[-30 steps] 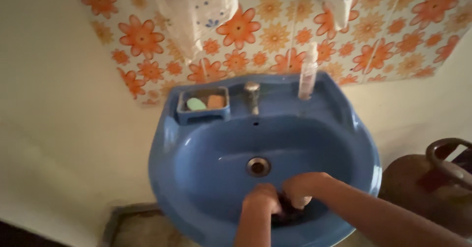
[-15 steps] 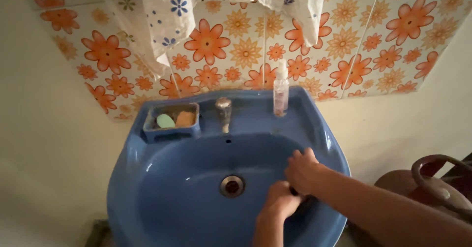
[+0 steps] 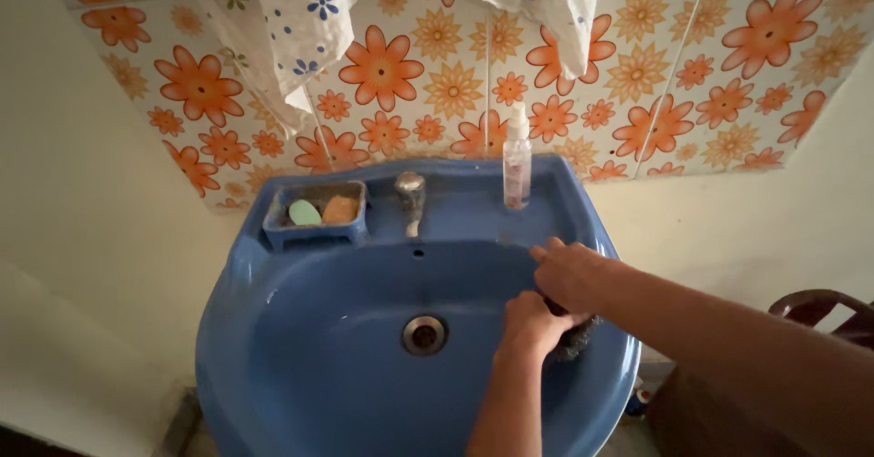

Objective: The person scrubs the inside of a blue pedestal sink and then the white pedestal base using a dark scrubbing pad. The person repeatedly scrubs the same areas of the pedestal base, focusing on the decorative patterns.

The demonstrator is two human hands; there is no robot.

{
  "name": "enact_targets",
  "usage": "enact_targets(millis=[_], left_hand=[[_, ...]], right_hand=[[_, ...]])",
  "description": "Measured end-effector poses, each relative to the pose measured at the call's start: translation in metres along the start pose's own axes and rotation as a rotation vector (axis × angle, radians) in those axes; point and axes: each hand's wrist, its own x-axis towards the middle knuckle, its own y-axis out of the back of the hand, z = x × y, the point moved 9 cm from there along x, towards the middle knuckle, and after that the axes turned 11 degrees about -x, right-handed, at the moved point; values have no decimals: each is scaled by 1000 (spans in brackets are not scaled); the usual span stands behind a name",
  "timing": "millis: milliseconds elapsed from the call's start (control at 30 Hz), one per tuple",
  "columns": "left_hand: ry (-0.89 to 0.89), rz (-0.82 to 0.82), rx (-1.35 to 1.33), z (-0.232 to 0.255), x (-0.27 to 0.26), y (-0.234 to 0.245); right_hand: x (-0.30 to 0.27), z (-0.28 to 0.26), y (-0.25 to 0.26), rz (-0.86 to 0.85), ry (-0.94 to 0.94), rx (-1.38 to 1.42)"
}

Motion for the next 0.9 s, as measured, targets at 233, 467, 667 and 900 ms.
enact_targets(millis=[233,467,667,900], left_hand=[[66,-314,126,-23,-32,-5],[75,-488,508,-51,-54,-7],[55,-536,562,-77,-92,17],[136,-412,705,-135,-115,81]], right_hand=[[-3,-33,-38,-116,71,129],[-51,-78,-15,-232,36,404],[-58,-117,4,-182,74,574],[-53,-192,45,-73,118,705]])
